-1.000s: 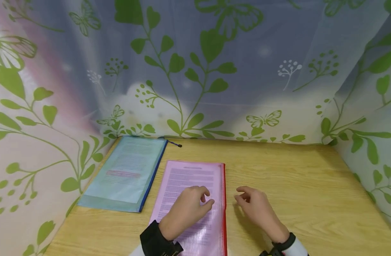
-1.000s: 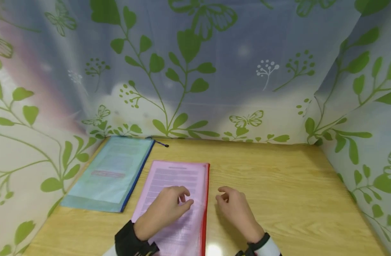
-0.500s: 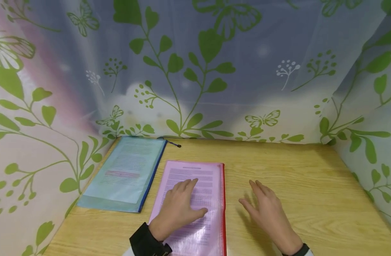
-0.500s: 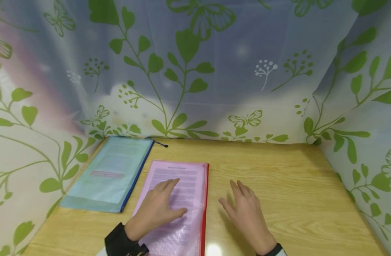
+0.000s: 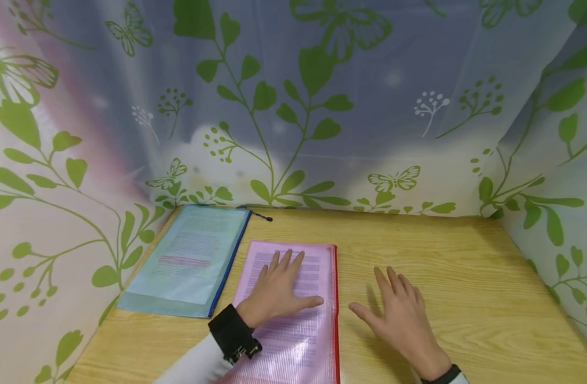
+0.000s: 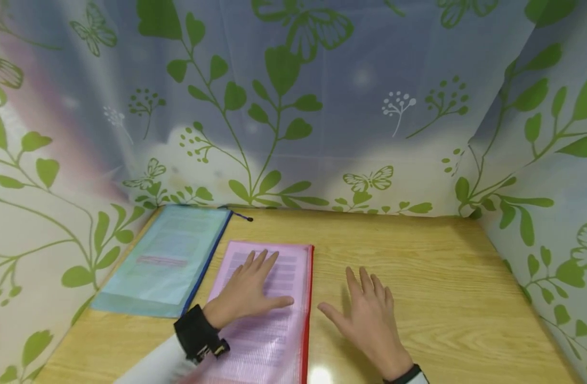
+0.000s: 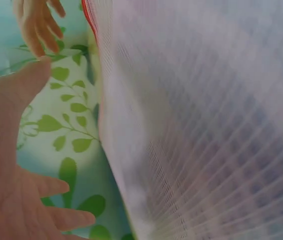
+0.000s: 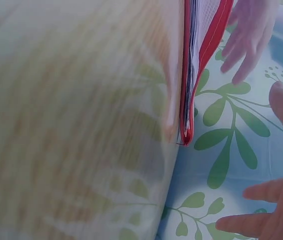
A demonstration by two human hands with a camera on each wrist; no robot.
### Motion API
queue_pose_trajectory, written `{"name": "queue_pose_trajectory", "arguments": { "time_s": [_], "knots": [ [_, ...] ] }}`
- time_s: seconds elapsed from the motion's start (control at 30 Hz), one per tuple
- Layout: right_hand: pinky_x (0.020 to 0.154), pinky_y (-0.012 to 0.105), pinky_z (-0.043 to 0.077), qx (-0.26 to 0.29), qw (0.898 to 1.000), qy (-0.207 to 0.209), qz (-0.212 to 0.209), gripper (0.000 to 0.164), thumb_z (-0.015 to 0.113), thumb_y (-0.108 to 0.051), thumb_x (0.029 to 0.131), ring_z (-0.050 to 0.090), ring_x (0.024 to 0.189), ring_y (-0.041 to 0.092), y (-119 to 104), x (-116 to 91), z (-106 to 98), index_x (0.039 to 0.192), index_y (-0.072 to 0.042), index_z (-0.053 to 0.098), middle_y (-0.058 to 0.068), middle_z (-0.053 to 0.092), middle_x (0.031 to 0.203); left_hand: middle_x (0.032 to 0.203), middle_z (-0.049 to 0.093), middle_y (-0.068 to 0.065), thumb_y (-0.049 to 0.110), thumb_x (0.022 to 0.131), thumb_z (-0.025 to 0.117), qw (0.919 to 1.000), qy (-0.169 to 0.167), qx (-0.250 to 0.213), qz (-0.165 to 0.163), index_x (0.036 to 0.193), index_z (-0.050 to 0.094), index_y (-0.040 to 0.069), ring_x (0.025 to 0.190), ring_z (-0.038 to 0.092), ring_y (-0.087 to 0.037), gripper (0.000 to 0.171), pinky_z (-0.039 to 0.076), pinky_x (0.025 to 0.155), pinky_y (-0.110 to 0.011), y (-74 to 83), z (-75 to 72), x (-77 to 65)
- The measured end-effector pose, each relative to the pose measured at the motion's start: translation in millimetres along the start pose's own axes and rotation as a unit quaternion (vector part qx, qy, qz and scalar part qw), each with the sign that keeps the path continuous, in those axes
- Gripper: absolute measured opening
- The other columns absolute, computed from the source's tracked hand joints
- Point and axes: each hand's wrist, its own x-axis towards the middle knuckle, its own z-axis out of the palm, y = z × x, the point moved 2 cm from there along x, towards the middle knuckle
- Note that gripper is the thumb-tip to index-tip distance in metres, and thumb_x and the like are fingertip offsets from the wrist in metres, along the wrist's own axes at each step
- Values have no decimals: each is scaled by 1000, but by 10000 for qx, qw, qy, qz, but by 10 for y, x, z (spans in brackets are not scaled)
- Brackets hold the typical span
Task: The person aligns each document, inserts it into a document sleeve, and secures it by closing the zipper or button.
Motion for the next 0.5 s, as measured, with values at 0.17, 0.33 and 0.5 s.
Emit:
{"name": "queue_pose_trajectory", "arguments": {
  "time_s": [0.17,0.33,0.5],
  "knots": [
    [105,80,26,100,9998,-92,110,105,66,-72,87,41,136,60,-7,-6,27,160,-6,31,33,41,155,168,27,-20,81,83,59,9993,-127,225,282,164,27,17,154,19,-48,108,23,117,-71,-53,12,315],
    [103,81,28,134,9998,-78,127,106,66,-73,86,43,135,60,-24,7,55,161,-7,29,32,44,153,164,35,-21,78,88,57,9977,-143,439,496,162,31,15,152,29,-47,101,30,114,-70,-97,-35,632],
    [101,79,33,166,9999,30,21,105,68,-73,84,47,131,60,-46,21,84,159,-7,34,31,49,149,156,45,-22,71,93,57,9970,-325,93,702,161,34,13,142,46,-42,93,43,109,-63,-105,-68,888]
  ]
}}
